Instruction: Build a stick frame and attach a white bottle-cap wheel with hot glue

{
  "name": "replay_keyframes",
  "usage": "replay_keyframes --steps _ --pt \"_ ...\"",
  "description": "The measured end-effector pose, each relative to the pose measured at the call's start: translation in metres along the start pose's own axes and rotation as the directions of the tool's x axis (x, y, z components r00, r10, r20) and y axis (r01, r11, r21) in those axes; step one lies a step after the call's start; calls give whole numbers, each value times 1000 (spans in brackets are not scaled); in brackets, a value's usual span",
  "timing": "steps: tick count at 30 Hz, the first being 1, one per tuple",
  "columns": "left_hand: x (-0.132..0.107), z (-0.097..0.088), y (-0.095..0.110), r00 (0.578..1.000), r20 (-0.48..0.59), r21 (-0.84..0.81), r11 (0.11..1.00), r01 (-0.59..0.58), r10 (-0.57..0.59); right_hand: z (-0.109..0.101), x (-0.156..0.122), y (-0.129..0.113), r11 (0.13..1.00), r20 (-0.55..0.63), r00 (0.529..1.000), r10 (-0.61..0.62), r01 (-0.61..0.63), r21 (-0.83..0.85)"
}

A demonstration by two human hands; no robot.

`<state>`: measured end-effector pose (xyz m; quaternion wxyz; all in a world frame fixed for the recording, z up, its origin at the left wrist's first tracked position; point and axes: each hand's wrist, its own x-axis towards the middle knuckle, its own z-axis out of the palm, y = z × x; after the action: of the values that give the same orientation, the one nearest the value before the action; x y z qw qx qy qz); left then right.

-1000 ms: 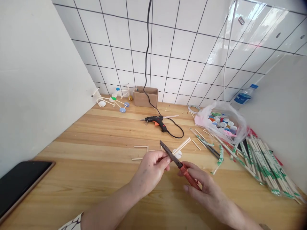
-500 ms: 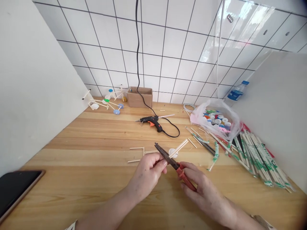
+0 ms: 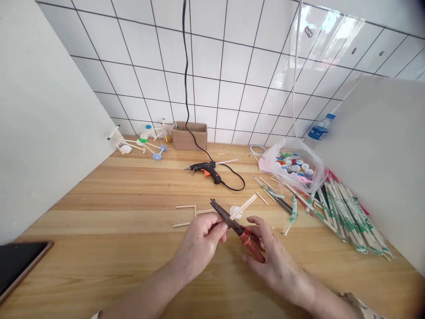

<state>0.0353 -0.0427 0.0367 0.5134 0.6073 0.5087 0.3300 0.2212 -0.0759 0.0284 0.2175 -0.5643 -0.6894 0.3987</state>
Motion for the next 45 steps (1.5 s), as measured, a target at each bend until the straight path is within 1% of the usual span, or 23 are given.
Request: replay_keyframes --steps 3,6,10,12,14,16,18,20,22,26,29,32,37,41,43,45 --pt "-3 1 3 999 6 -7 999 -32 32 -3 0 -7 997 45 999 9 -5 -78" --pt "-6 2 6 999 13 -15 999 -42 42 -5 -1 -13 992 93 996 -7 19 -128" --pt "-6 2 8 998 16 -1 999 -53 53 -3 -2 -9 987 79 996 -49 61 -151" --pt "-5 3 9 998 23 0 999 -52 52 -3 -3 -7 984 83 996 -43 57 -167" --pt "-4 6 9 999 37 -1 999 -40 40 -4 -6 -7 984 103 995 5 14 -178" --pt "-2 11 9 998 63 -10 1000 -11 12 -7 -9 -10 979 118 989 87 -63 -193" --pt "0 18 8 994 102 -42 998 40 -36 -13 -14 -14 967 125 978 168 -138 -216" --pt "1 26 7 986 138 -96 990 103 -89 -18 -20 -16 952 122 968 220 -186 -243" --pt "2 35 5 980 162 -134 981 142 -120 -23 -26 -13 942 113 962 248 -213 -260" --pt "4 49 3 971 196 -166 972 169 -135 -27 -35 2 936 88 958 274 -245 -252" --pt "5 56 3 967 202 -190 963 192 -153 -28 -36 12 935 55 961 272 -250 -251" --pt "8 61 4 963 202 -208 954 218 -176 -30 -34 16 928 39 954 296 -278 -248" --pt "13 65 3 954 212 -201 946 254 -211 -36 -30 11 915 44 936 351 -332 -228" --pt "17 69 0 959 191 -172 955 241 -207 -43 -31 3 913 107 916 386 -362 -189" --pt "18 72 -1 962 182 -162 958 234 -204 -47 -33 -2 896 139 892 430 -403 -186" --pt "18 74 -1 961 183 -158 958 238 -209 -51 -35 -6 864 162 854 495 -463 -198"
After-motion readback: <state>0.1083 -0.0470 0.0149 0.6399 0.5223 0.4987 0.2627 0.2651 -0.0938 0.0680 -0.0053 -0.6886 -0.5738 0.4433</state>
